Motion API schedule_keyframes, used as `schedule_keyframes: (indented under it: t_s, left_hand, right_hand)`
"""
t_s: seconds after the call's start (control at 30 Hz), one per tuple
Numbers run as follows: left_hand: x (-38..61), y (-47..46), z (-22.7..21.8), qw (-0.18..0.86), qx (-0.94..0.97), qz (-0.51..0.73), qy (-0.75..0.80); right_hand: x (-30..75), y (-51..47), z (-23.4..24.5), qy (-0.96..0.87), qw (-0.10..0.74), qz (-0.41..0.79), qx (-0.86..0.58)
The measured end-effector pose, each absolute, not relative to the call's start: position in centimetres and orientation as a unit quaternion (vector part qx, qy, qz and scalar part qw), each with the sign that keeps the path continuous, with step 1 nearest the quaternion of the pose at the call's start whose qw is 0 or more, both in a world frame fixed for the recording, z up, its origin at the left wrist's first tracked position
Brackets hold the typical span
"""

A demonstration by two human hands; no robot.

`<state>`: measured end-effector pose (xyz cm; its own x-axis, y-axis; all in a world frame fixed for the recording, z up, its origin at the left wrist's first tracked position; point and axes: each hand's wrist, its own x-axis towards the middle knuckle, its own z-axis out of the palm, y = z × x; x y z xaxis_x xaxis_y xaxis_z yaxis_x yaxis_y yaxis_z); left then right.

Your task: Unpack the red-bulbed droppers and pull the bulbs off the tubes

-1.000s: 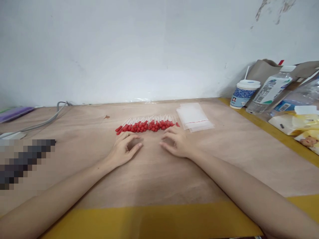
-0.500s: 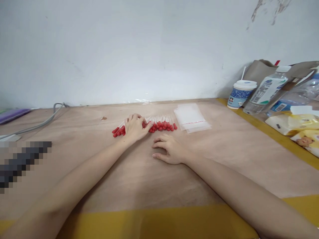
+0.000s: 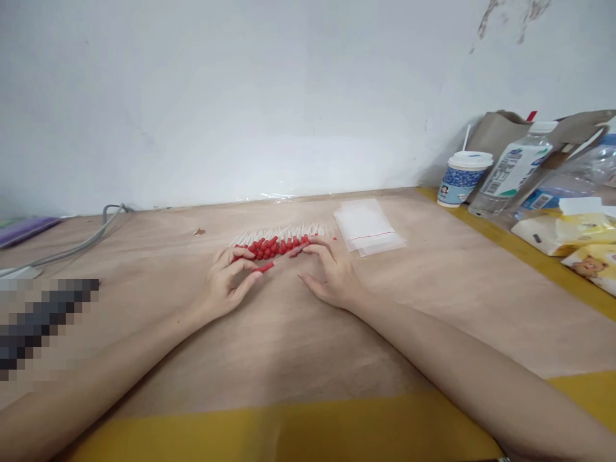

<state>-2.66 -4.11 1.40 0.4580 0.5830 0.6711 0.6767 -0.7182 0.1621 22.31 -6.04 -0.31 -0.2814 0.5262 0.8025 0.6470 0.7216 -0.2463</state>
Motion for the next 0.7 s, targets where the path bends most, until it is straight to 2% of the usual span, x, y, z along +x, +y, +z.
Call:
schedule_keyframes:
  t_s: [0.2,0.47,0.7]
  left_hand:
    - [-4.4,-3.9,0.0,0.048,-0.880,-0.319,-0.349]
    - [-4.1,-4.0,-0.1,0.021,-0.874,-0.349,-0.337]
    - [-1.6,-4.4,-0.3,-0.023,-0.902,-0.344,-0.259]
  right_hand:
    - [21.3,-5.7,-0.5,-0.877,0.351,-0.058,-0.324]
    - [19.9,-4.3,-1.5,-0.888,0.342,0.012,-0.307]
    - [19.5,-5.0,-1.4,-0.885,0.356,0.061,-0.294]
